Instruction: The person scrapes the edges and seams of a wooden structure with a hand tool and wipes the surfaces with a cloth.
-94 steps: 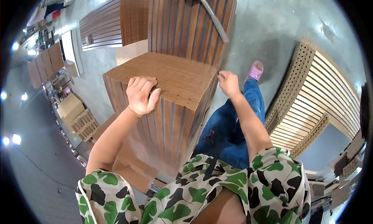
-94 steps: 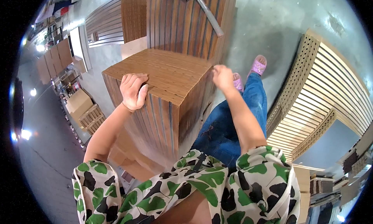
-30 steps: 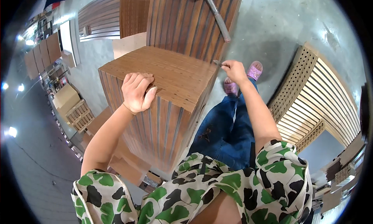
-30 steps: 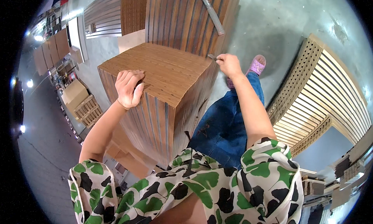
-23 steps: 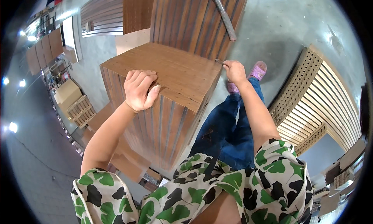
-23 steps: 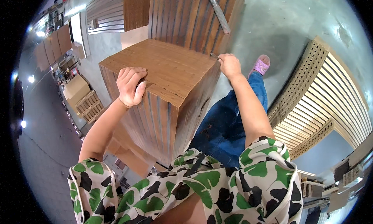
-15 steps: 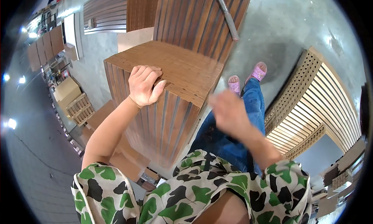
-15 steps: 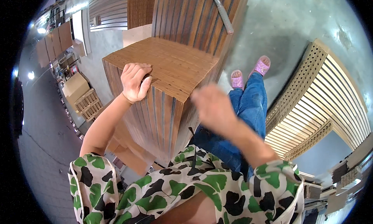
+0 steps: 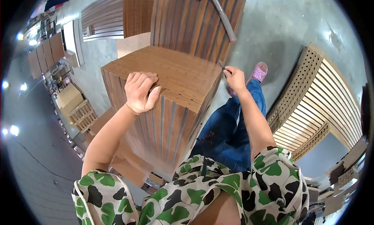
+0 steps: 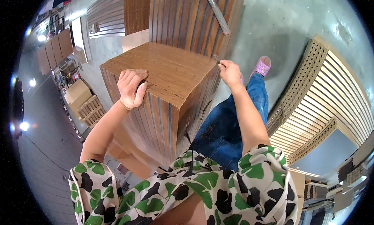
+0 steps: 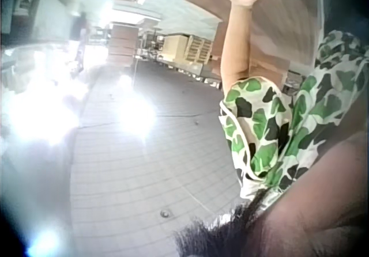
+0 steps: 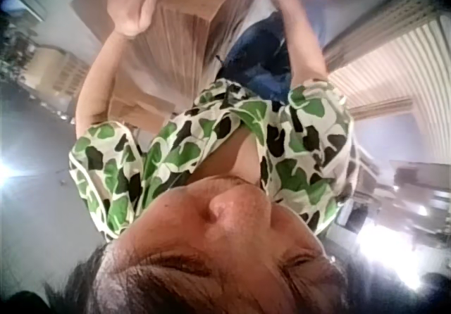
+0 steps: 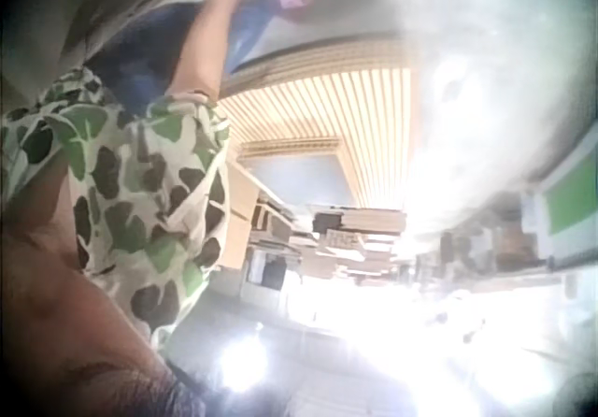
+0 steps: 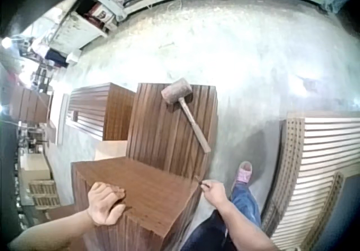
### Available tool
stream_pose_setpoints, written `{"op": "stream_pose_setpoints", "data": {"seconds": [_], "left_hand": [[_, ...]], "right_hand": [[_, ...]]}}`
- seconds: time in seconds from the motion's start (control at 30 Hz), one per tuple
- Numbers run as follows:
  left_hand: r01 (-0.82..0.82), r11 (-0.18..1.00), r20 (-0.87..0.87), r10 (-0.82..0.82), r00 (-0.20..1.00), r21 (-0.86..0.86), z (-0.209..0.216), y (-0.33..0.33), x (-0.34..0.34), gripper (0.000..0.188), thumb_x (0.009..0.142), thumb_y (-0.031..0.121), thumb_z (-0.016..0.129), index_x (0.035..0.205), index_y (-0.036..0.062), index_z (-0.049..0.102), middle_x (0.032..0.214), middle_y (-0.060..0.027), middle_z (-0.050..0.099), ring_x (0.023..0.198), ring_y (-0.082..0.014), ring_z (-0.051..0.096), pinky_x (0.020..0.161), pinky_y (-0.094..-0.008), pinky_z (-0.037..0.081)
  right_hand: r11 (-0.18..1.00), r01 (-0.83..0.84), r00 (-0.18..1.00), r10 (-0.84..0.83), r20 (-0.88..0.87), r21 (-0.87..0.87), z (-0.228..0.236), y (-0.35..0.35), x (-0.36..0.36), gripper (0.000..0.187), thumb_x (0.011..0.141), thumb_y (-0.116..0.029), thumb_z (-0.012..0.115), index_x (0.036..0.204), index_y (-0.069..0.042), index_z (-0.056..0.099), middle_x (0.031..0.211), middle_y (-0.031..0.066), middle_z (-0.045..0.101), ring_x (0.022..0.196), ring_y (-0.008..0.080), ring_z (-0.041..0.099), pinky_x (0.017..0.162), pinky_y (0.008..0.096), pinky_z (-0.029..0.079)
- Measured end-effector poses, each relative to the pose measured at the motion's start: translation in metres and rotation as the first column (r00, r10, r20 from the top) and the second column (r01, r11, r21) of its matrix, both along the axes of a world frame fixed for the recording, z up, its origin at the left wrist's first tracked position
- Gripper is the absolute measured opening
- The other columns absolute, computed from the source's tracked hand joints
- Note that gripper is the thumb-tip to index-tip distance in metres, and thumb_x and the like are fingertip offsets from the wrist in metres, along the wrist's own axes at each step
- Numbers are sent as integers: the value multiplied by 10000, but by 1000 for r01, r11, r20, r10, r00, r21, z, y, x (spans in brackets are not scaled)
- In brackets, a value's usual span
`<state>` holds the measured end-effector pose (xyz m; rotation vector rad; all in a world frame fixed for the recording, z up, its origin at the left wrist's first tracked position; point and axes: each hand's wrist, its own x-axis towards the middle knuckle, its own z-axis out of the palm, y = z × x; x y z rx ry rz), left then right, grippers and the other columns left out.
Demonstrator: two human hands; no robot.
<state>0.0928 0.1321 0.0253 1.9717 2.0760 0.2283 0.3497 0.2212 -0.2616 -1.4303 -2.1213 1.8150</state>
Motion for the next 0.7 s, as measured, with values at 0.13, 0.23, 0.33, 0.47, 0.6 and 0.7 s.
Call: {"op": "stream_pose_setpoints", "data": {"seconds": [0.13, 0.23, 0.33, 0.47, 0.6, 0.7], "left_hand": [[-5, 1000, -1, 5, 1000, 4, 1, 0, -1, 194, 765, 220, 637, 821, 34, 634, 864, -90, 668, 772, -245, 614, 733, -336, 426], [-43, 998, -24, 41, 999, -56, 12, -13, -5, 215, 785, 188, 589, 869, -3, 643, 910, -130, 674, 824, -290, 616, 769, -362, 430], [-16, 1000, -21, 16, 1000, 9, 5, -10, -6, 193, 780, 229, 643, 819, 40, 634, 856, -89, 664, 766, -240, 612, 731, -337, 425], [-5, 1000, -5, 5, 1000, 8, 1, 2, -3, 178, 768, 211, 639, 823, 41, 636, 861, -90, 666, 774, -247, 613, 736, -340, 424], [0, 1000, 4, 0, 1000, 1, 0, 2, -1, 184, 757, 202, 628, 830, 34, 638, 868, -93, 670, 777, -250, 612, 736, -342, 422], [-3, 1000, -1, 3, 1000, 7, 2, -2, -1, 196, 760, 210, 623, 834, 29, 639, 871, -93, 671, 771, -246, 610, 731, -340, 420]], "right_hand": [[995, -40, 989, 52, -136, 91, 62, -2, 3, 174, 847, -171, 614, 937, -45, 695, 968, 172, 677, 875, 365, 639, 781, 437, 514], [943, -172, 856, 287, -431, 285, 244, 17, -8, 64, 790, -54, 595, 840, -65, 634, 746, 139, 592, 707, 314, 582, 641, 413, 491], [929, -259, 770, 363, -525, 263, 297, 22, 1, 135, 774, -97, 631, 893, -72, 691, 759, 73, 611, 684, 220, 600, 613, 329, 485], [916, 293, 949, -314, -36, -273, 123, 5, 7, 262, 857, -188, 680, 1040, 0, 678, 793, 105, 676, 703, 182, 645, 655, 301, 502], [990, 93, 992, -82, -95, 109, 9, -5, 2, 179, 824, -150, 659, 969, -52, 693, 938, 159, 684, 879, 339, 651, 806, 404, 512], [984, 19, 989, 7, -147, 176, -1, 3, -9, 141, 826, -141, 633, 922, -58, 694, 915, 159, 669, 902, 364, 628, 823, 432, 503]]}}
